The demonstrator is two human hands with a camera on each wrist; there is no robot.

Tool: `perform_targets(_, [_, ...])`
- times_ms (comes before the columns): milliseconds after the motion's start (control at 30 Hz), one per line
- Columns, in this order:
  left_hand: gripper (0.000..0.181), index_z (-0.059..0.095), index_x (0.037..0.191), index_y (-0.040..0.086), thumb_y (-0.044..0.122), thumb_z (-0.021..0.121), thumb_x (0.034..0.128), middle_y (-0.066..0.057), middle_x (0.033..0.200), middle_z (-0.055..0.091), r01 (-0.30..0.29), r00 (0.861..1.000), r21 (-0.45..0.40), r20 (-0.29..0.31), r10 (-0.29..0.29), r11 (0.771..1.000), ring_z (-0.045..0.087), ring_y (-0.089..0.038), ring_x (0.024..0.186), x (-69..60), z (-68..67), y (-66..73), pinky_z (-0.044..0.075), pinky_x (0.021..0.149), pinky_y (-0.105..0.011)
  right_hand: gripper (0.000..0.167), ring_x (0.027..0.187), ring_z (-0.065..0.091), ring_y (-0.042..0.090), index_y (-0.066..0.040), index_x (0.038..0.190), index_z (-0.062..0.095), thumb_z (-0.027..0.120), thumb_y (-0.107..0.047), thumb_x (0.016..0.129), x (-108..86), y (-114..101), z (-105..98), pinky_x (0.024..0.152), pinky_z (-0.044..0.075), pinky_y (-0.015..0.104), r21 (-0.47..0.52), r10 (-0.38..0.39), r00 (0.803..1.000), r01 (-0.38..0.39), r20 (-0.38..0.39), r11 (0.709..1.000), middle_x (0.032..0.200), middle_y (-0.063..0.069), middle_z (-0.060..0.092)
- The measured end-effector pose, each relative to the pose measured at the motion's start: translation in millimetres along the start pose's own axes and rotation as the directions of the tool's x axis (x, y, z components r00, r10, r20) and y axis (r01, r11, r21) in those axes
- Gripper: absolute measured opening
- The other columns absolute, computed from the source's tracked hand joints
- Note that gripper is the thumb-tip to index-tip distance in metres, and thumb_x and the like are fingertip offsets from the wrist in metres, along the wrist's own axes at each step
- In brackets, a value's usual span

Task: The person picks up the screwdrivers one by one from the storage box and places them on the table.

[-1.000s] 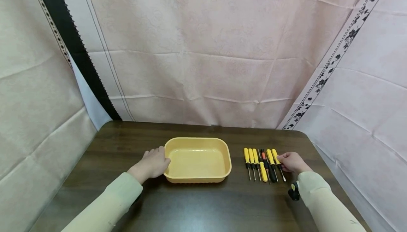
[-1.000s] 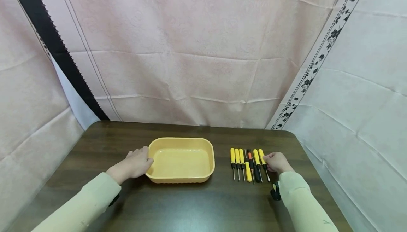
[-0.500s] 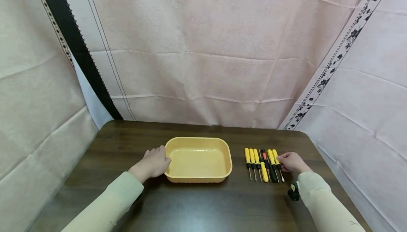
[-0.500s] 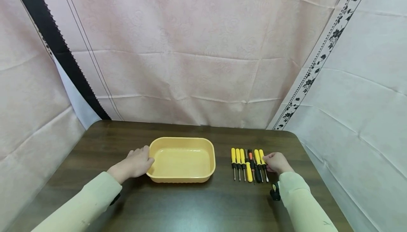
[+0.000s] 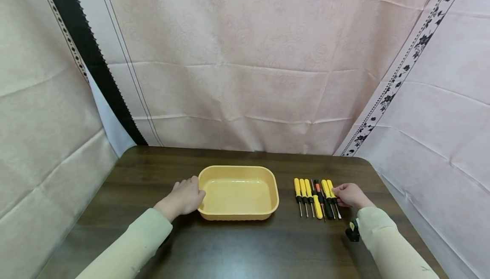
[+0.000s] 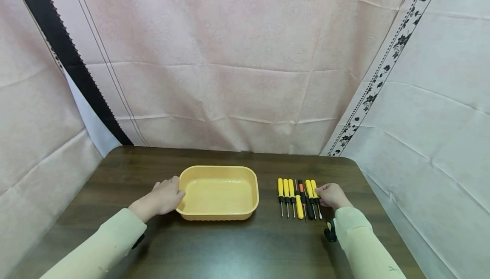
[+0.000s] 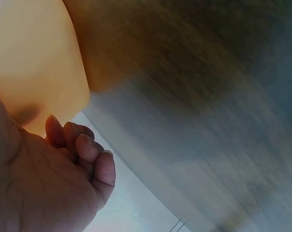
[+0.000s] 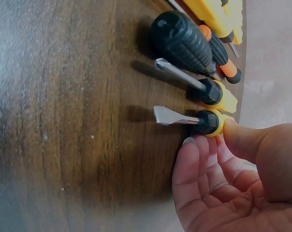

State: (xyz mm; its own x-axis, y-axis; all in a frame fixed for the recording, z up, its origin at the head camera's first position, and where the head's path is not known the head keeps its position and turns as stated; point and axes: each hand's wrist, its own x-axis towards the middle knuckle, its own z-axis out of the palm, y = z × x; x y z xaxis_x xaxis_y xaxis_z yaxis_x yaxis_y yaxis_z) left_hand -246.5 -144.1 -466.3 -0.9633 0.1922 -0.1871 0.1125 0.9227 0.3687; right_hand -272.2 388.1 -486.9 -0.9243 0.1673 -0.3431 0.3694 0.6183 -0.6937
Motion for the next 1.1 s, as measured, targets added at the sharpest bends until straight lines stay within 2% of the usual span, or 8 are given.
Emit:
perform_targets(267, [0.048, 0.042, 0.125, -0.006, 0.032, 0.043, 0.0970, -0.006, 0.088, 0.049, 0.003, 1.000, -0.002, 0.002, -0.003, 1.000, 0.046, -0.023, 0.084, 2.1, 0.2, 0.5, 0.031, 0.080, -0.042, 0.026, 0.071, 0.057, 0.017, 0.005, 0.098, 0.063, 0.057, -0.021, 0.097, -0.4, 2, 0, 0.064, 0.053, 0.030, 0.004, 0.004, 1.000, -0.004, -0.005, 1.000, 0.082, 0.009, 0.057])
perform_targets(400, [0.047, 0.043, 0.125, -0.005, 0.032, 0.042, 0.0968, -0.005, 0.087, 0.049, 0.000, 1.000, -0.009, -0.006, 0.000, 1.000, 0.046, -0.023, 0.084, 3.1, 1.8, -1.9, 0.031, 0.079, -0.041, 0.033, 0.073, 0.058, 0.019, 0.006, 0.100, 0.061, 0.054, -0.027, 0.099, -6.8, -4, -1, 0.065, 0.053, 0.031, -0.011, -0.002, 1.000, 0.001, -0.026, 1.000, 0.084, 0.010, 0.058])
perform_targets(600, [0.038, 0.047, 0.116, -0.002, 0.030, 0.043, 0.0962, -0.005, 0.086, 0.047, -0.024, 0.999, -0.012, -0.048, 0.023, 1.000, 0.044, -0.023, 0.082, 1.9, 2.5, -6.0, 0.030, 0.077, -0.040, 0.055, 0.082, 0.057, 0.028, 0.008, 0.114, 0.054, 0.047, -0.045, 0.099, -19.9, -24, 3, 0.067, 0.050, 0.038, -0.148, -0.091, 0.986, 0.071, -0.137, 0.986, 0.098, 0.020, 0.059])
perform_targets(700, [0.030, 0.048, 0.105, 0.001, 0.029, 0.043, 0.0957, -0.006, 0.086, 0.045, -0.051, 0.994, 0.006, -0.099, 0.052, 0.999, 0.042, -0.024, 0.082, 0.6, 2.4, -7.7, 0.030, 0.075, -0.040, 0.065, 0.090, 0.058, 0.034, 0.008, 0.121, 0.050, 0.045, -0.052, 0.097, -25.5, -39, 10, 0.072, 0.048, 0.044, -0.219, -0.173, 0.965, 0.128, -0.197, 0.967, 0.109, 0.025, 0.058])
perform_targets(800, [0.028, 0.046, 0.100, 0.003, 0.031, 0.042, 0.0966, -0.008, 0.088, 0.042, -0.080, 0.986, 0.032, -0.147, 0.084, 0.996, 0.039, -0.026, 0.084, 0.3, 2.9, -9.2, 0.030, 0.075, -0.040, 0.073, 0.101, 0.057, 0.040, 0.008, 0.129, 0.046, 0.043, -0.058, 0.096, -33.1, -57, 21, 0.081, 0.046, 0.052, -0.271, -0.271, 0.933, 0.204, -0.238, 0.941, 0.120, 0.028, 0.056])
perform_targets(867, [0.034, 0.045, 0.105, 0.001, 0.035, 0.041, 0.0981, -0.010, 0.093, 0.042, -0.101, 0.978, 0.052, -0.176, 0.109, 0.993, 0.038, -0.027, 0.087, -0.2, 3.3, -10.1, 0.031, 0.078, -0.042, 0.078, 0.109, 0.054, 0.043, 0.005, 0.134, 0.043, 0.042, -0.062, 0.094, -38.8, -70, 30, 0.086, 0.043, 0.056, -0.297, -0.329, 0.911, 0.251, -0.249, 0.921, 0.127, 0.027, 0.053])
perform_targets(967, [0.053, 0.044, 0.119, -0.004, 0.045, 0.040, 0.0993, -0.015, 0.105, 0.043, -0.132, 0.965, 0.063, -0.222, 0.142, 0.989, 0.039, -0.032, 0.098, -2.0, 2.9, -11.0, 0.032, 0.085, -0.048, 0.085, 0.117, 0.051, 0.044, -0.001, 0.140, 0.040, 0.041, -0.069, 0.090, -46.9, -86, 47, 0.090, 0.041, 0.059, -0.343, -0.400, 0.880, 0.304, -0.258, 0.889, 0.135, 0.025, 0.049])
perform_targets(1100, [0.076, 0.035, 0.136, -0.010, 0.056, 0.037, 0.0977, -0.026, 0.125, 0.039, -0.171, 0.940, 0.056, -0.288, 0.180, 0.984, 0.036, -0.041, 0.116, -5.9, 2.7, -11.4, 0.027, 0.098, -0.056, 0.092, 0.124, 0.047, 0.041, -0.006, 0.145, 0.038, 0.042, -0.076, 0.084, -58.9, -101, 72, 0.095, 0.038, 0.059, -0.416, -0.499, 0.830, 0.373, -0.249, 0.829, 0.142, 0.019, 0.046])
